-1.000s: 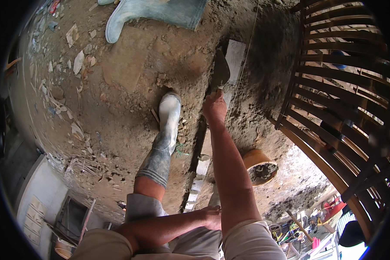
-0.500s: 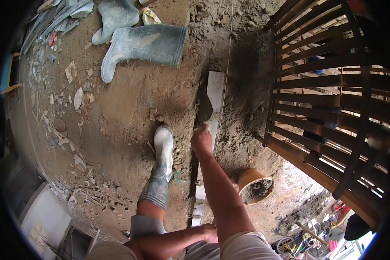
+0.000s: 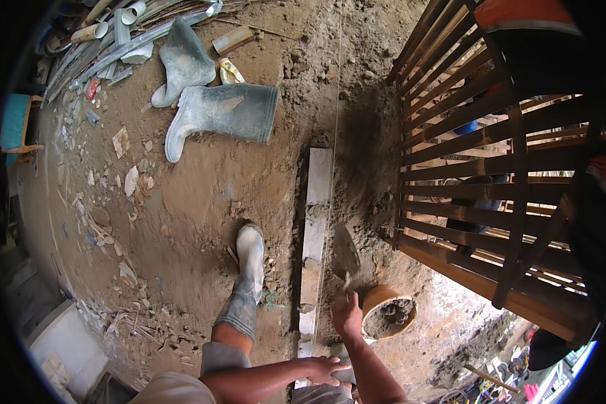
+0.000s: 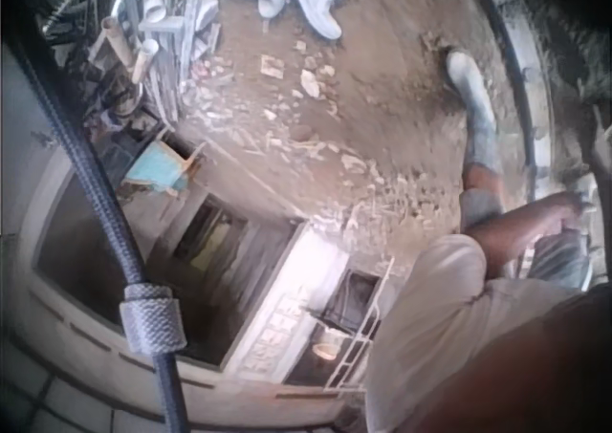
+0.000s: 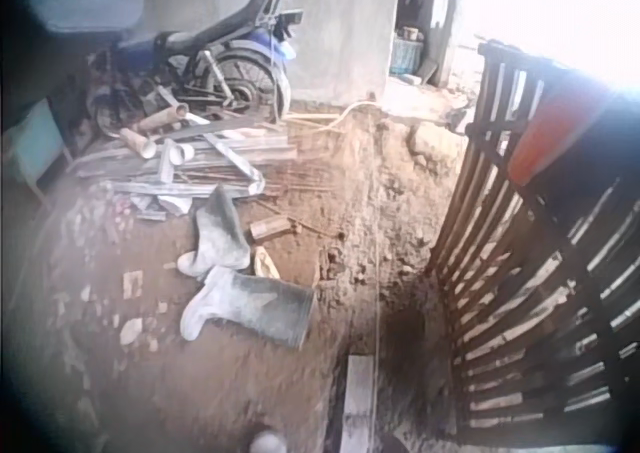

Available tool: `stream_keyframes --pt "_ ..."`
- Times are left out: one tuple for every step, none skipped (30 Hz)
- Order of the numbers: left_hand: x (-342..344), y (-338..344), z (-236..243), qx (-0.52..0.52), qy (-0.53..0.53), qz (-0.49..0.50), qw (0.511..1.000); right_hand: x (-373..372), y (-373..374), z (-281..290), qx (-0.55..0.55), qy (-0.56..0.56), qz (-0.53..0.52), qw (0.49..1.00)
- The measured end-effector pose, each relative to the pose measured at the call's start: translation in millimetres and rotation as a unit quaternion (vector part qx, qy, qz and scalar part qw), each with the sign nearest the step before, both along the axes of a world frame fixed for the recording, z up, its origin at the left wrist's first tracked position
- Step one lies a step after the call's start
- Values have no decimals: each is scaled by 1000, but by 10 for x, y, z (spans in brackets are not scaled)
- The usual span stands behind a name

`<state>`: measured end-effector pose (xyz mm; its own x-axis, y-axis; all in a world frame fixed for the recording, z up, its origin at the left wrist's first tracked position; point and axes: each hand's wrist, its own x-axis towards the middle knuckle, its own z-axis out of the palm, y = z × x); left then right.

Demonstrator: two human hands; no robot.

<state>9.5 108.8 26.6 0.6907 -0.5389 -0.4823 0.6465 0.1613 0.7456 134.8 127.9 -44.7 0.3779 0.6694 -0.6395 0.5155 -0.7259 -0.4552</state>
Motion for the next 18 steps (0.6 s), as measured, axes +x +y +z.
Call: stream_keyframes --pt "19 18 -3 9 1 3 1000 116 -322 152 20 -37 5 999" --pt "27 -3 -16 16 1 7 1000 216 -608 315 -23 -46 -22 998" --pt "66 -24 -34 26 -2 10 1000 420 -1081 286 20 -149 96 984" --pt "-11 -255 -159 45 -5 37 998 446 -1402 383 -61 -112 -8 992" --pt "-27 -270 -205 40 -5 42 998 520 -1690 499 -144 -79 -113 980" --pt "-36 -276 -229 35 -8 47 998 645 -1995 582 -147 -78 -111 980" --pt "-18 -276 -238 30 -15 52 998 796 -2252 645 -148 -81 -111 979" --pt "-3 -246 -228 38 0 50 998 917 -2427 651 -163 -79 -134 974" --pt "25 -239 -250 34 10 50 998 1062 -2572 625 -175 -80 -158 968" --pt "63 -240 -292 29 20 52 998 1283 -2719 544 -189 -73 -157 967" --pt "-55 -315 -332 17 55 55 997 1261 -2525 573 -239 -31 -164 956" --pt "-185 -401 -345 54 56 55 995 1173 -2142 657 -280 0 -201 939" --pt "-246 -443 -360 64 66 50 994 1134 -1929 708 -316 21 -240 918" --pt "-190 -413 -386 79 59 45 994 1300 -2053 523 -300 -19 -186 935" --pt "-124 -374 -385 92 54 42 993 1531 -2209 255 -283 -59 -130 948" --pt "-136 -290 -333 82 76 45 993 1581 -2209 98 -277 -96 -87 952" --pt "-196 -285 -325 102 86 44 990 1569 -2135 -45 -267 -130 -42 954" --pt "-241 -287 -316 123 94 44 987 1565 -2039 -191 -294 -102 -93 946"
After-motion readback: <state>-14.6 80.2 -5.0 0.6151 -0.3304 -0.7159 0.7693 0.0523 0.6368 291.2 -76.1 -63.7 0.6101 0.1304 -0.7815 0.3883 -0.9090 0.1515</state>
